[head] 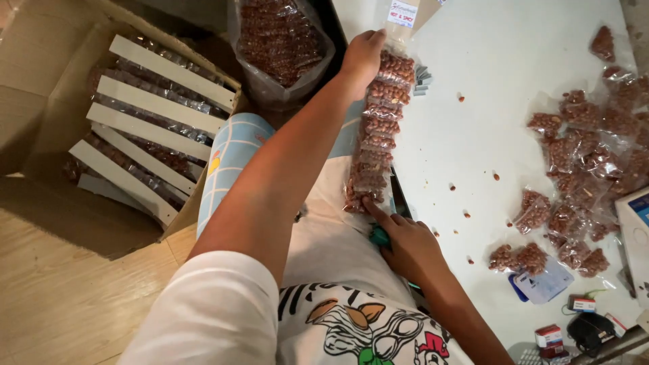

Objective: Stapling individual small bags of peanuts onto cardboard strips to create retail display hangers.

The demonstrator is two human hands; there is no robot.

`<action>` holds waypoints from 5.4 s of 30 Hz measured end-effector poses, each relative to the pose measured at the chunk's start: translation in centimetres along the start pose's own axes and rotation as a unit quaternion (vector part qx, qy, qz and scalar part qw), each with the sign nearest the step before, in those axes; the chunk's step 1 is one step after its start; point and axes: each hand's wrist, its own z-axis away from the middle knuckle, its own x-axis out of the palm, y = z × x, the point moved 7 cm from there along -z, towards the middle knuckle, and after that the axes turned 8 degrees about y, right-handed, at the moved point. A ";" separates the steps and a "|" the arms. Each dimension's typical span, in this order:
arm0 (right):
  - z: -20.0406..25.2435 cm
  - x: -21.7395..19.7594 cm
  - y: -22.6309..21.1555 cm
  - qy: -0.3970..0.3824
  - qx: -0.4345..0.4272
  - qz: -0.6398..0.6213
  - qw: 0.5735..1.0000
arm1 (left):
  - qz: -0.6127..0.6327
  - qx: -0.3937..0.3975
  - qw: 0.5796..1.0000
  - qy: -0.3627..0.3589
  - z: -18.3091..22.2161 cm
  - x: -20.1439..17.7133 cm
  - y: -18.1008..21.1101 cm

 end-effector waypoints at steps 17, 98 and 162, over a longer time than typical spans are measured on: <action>-1.2 -2.0 -2.2 0.172 -0.131 -0.056 0.975 | 0.010 -0.026 0.999 -0.020 1.9 0.6 1.3; 5.1 5.3 21.3 0.324 0.379 -0.388 0.775 | -0.332 0.079 0.936 0.087 1.6 -13.4 -3.9; -2.4 1.5 18.1 0.156 0.132 -0.205 0.957 | -0.255 0.017 0.966 0.038 2.6 -10.2 -8.6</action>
